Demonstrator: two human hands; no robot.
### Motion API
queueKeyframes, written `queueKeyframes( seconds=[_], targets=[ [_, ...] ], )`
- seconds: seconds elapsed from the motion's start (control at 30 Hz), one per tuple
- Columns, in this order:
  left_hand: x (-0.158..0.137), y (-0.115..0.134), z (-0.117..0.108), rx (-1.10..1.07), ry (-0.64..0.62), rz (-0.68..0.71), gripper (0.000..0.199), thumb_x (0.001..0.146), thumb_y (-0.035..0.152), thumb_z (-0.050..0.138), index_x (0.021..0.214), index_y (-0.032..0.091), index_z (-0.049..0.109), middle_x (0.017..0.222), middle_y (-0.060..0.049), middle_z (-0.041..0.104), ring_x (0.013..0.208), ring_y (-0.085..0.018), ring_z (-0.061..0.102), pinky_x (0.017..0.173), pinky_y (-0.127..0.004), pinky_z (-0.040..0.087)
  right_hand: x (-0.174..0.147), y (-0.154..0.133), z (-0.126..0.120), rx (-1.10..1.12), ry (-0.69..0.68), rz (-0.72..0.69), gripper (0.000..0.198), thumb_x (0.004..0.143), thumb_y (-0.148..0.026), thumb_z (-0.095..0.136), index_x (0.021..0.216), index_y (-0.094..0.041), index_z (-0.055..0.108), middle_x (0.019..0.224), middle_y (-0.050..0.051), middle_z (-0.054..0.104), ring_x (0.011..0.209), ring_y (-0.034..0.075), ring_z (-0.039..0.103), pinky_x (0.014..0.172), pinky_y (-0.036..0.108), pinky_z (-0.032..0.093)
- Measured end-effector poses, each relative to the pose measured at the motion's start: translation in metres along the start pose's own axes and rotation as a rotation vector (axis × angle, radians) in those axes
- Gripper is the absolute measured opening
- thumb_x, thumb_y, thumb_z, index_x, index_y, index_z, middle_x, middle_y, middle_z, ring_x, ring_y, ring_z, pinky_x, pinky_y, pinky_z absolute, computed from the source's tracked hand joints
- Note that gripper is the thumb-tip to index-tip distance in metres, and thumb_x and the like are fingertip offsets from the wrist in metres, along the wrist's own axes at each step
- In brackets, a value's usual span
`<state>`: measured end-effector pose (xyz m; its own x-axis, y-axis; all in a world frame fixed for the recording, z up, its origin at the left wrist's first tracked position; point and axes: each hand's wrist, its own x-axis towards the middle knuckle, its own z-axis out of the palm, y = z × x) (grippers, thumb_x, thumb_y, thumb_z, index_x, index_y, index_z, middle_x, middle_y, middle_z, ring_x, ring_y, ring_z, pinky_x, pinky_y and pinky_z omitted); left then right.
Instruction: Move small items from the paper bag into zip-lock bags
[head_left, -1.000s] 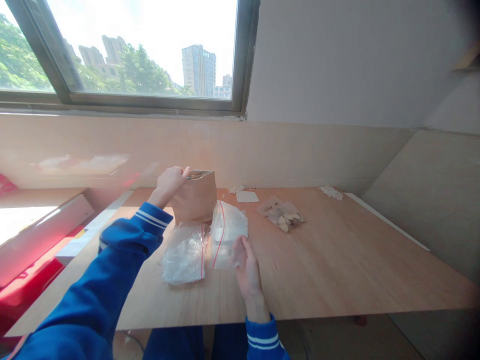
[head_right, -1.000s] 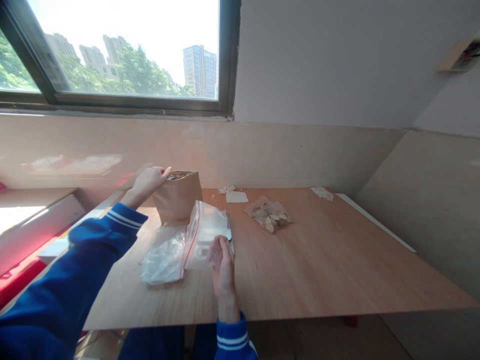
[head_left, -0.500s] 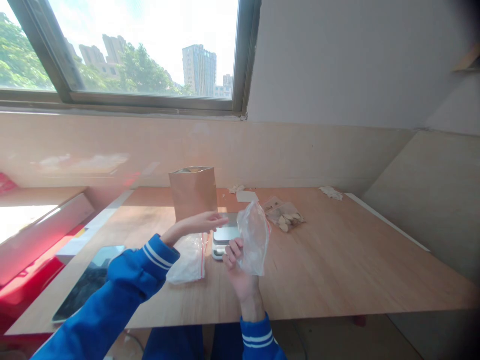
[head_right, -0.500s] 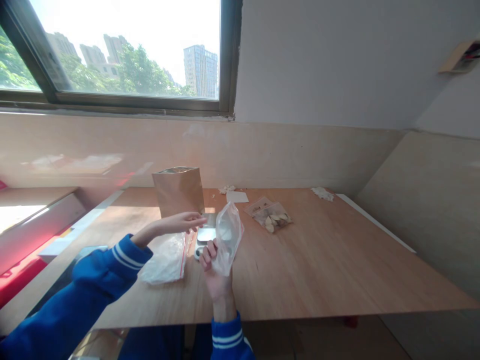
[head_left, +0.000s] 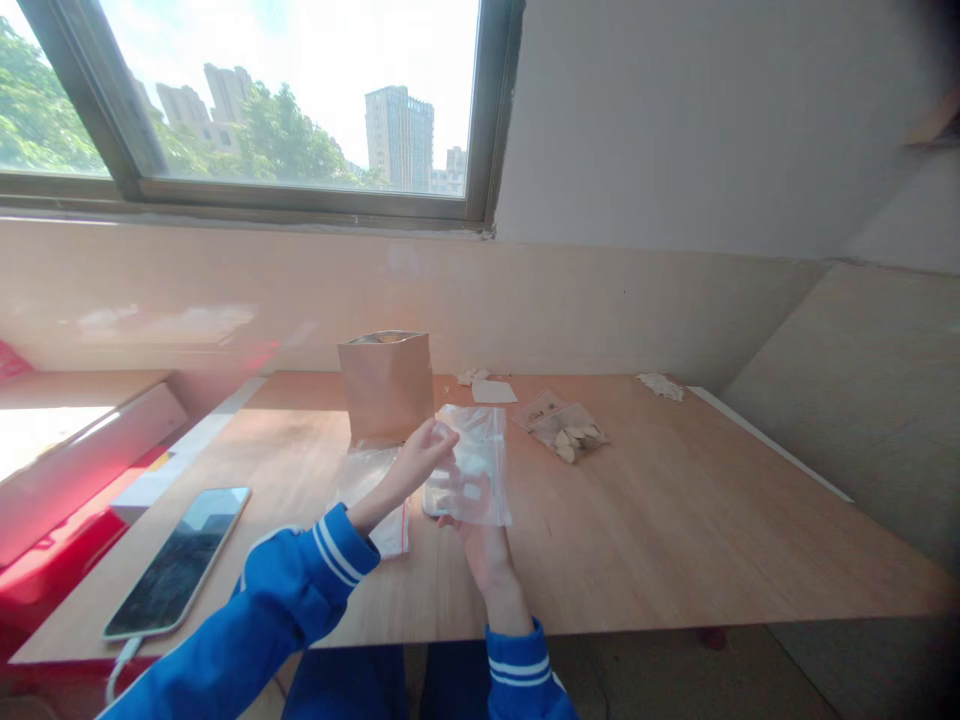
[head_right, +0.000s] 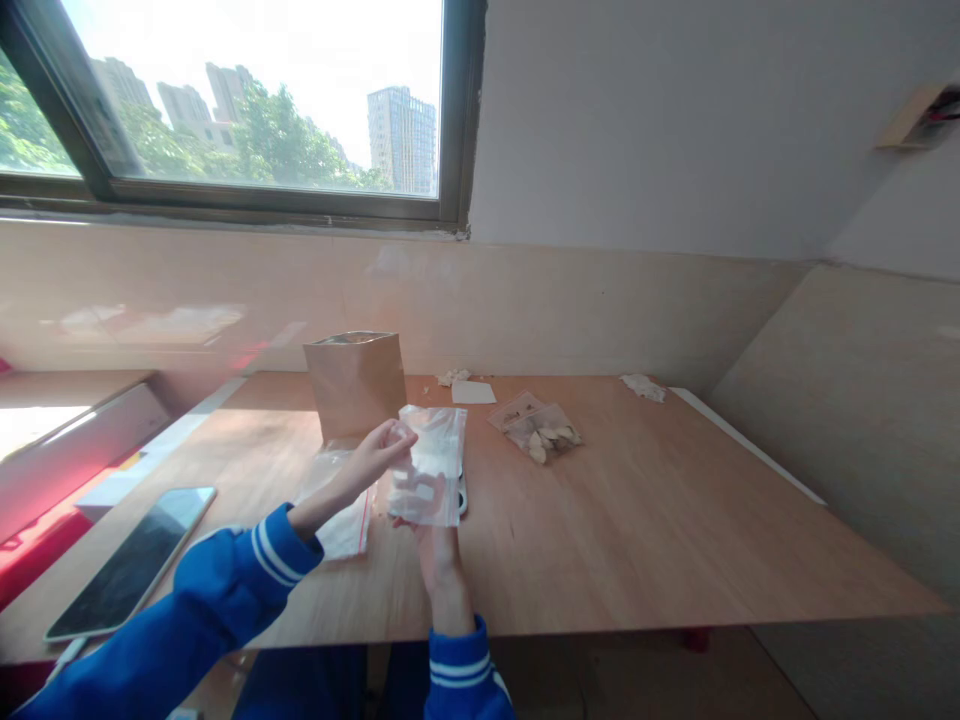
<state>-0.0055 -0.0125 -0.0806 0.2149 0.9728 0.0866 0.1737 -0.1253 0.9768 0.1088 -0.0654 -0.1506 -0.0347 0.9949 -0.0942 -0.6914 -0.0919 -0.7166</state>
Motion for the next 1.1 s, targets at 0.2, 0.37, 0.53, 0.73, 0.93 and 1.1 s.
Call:
queueKeyframes(
  seconds=[0.2, 0.37, 0.53, 0.73, 0.93, 1.1],
  targets=[
    [0.001, -0.016, -0.006, 0.047, 0.151, -0.011, 0.036, 0.08, 0.054, 0.057, 0.088, 0.02, 0.046, 0.075, 0.003, 0.055, 0.052, -0.01, 0.058, 0.048, -0.023, 0.047, -0.009, -0.016, 0.002, -0.065, -0.013, 0.049, 0.06, 0.074, -0.071, 0.056, 0.101, -0.017, 0.062, 0.089, 0.009, 0.072, 0.064, 0.018, 0.065, 0.05, 0.026, 0.047],
    [0.001, -0.016, -0.019, -0.076, 0.164, -0.133, 0.043, 0.078, 0.057, 0.058, 0.094, 0.018, 0.051, 0.09, -0.003, 0.061, 0.066, -0.012, 0.062, 0.056, -0.025, 0.051, -0.006, -0.003, 0.002, -0.258, -0.002, -0.043, 0.045, 0.07, -0.052, 0.073, 0.094, -0.016, 0.061, 0.058, -0.001, 0.064, 0.048, 0.011, 0.054, 0.046, 0.021, 0.04],
    [0.0, -0.017, -0.05, -0.035, 0.154, -0.185, 0.049, 0.076, 0.064, 0.054, 0.082, 0.016, 0.059, 0.071, 0.0, 0.055, 0.055, -0.009, 0.051, 0.048, -0.021, 0.04, -0.01, -0.002, 0.006, -0.368, -0.154, 0.029, 0.045, 0.076, -0.058, 0.065, 0.09, -0.015, 0.061, 0.055, -0.001, 0.063, 0.049, 0.011, 0.054, 0.05, 0.021, 0.041],
    [-0.002, -0.024, -0.063, 0.059, 0.337, -0.042, 0.039, 0.073, 0.056, 0.056, 0.073, 0.017, 0.053, 0.06, 0.003, 0.05, 0.053, -0.011, 0.048, 0.048, -0.023, 0.037, -0.011, 0.007, 0.015, -0.417, -0.287, 0.109, 0.051, 0.079, -0.067, 0.055, 0.071, -0.017, 0.056, 0.049, -0.002, 0.059, 0.045, 0.01, 0.051, 0.049, 0.02, 0.039],
    [0.006, -0.049, -0.086, 0.199, 0.461, 0.01, 0.035, 0.076, 0.053, 0.053, 0.08, 0.018, 0.053, 0.069, -0.001, 0.059, 0.061, -0.015, 0.056, 0.051, -0.025, 0.042, -0.012, 0.014, 0.012, -0.491, -0.343, 0.236, 0.052, 0.079, -0.066, 0.055, 0.089, -0.016, 0.06, 0.052, -0.002, 0.061, 0.044, 0.01, 0.052, 0.046, 0.019, 0.039],
    [0.001, -0.083, -0.126, 0.427, 0.381, -0.14, 0.039, 0.081, 0.054, 0.046, 0.091, 0.017, 0.053, 0.065, -0.002, 0.057, 0.056, -0.019, 0.058, 0.047, -0.029, 0.043, -0.008, -0.004, -0.009, -0.502, -0.181, 0.096, 0.049, 0.077, -0.062, 0.06, 0.09, -0.016, 0.065, 0.06, 0.0, 0.063, 0.048, 0.01, 0.052, 0.045, 0.019, 0.036]
  ],
)
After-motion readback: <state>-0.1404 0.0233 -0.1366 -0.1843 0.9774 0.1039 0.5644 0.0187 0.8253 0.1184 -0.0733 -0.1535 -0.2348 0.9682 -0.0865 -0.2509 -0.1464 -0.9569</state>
